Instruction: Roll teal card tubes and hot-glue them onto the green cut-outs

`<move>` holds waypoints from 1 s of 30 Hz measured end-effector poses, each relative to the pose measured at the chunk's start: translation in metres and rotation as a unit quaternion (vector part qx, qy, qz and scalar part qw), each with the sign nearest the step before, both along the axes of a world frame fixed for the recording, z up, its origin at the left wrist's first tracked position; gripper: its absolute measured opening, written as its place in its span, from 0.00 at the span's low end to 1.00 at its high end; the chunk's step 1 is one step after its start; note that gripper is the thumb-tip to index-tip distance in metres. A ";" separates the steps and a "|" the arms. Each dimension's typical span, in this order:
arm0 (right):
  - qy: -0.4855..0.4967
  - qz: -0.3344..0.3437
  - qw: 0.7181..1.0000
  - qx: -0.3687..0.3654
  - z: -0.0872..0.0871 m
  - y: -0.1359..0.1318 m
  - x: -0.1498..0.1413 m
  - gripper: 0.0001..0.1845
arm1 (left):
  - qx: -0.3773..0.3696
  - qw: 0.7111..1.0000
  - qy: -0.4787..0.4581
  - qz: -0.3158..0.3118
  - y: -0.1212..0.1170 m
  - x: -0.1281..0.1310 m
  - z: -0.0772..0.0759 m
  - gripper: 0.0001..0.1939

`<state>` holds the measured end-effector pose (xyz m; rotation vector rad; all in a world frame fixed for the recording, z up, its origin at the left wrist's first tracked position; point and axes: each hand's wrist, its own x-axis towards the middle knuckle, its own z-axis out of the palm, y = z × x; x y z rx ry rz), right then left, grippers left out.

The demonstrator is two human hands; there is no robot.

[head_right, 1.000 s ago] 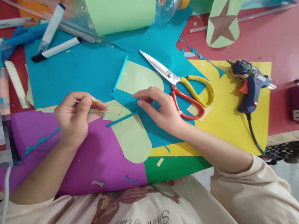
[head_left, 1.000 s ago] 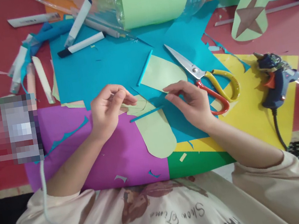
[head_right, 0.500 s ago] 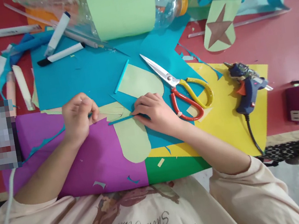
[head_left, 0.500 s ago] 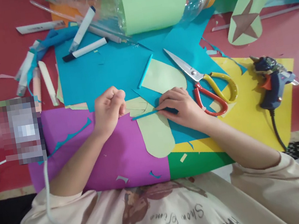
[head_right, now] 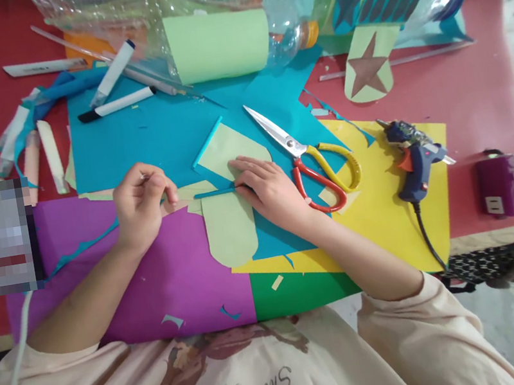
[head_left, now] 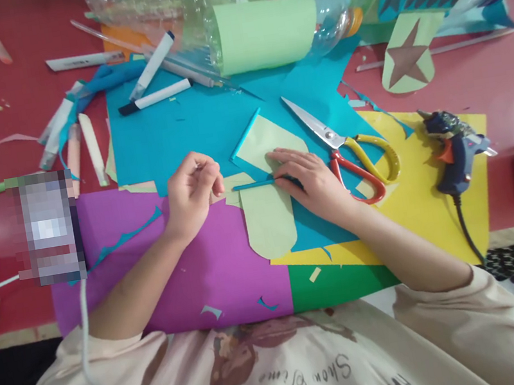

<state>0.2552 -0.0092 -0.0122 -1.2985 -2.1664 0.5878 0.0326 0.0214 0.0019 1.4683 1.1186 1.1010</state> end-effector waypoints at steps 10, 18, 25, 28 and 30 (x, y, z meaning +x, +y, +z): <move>-0.003 -0.005 1.000 -0.022 -0.001 0.025 -0.039 0.08 | 0.035 0.998 0.007 0.057 -0.001 -0.004 -0.002 0.31; 0.072 0.062 0.990 -0.108 0.016 0.062 -0.036 0.07 | 0.094 0.986 -0.060 0.121 0.003 -0.005 -0.006 0.33; 0.054 -0.026 0.998 -0.019 0.006 0.071 -0.026 0.16 | 0.060 0.987 -0.091 0.121 0.005 -0.002 0.004 0.26; 0.032 -0.041 0.999 -0.005 0.008 0.060 -0.015 0.20 | 0.029 0.994 -0.077 0.072 0.001 -0.003 0.004 0.23; 0.009 -0.060 0.998 0.009 0.009 0.052 -0.001 0.18 | 0.026 0.999 -0.031 0.019 -0.002 -0.006 0.003 0.22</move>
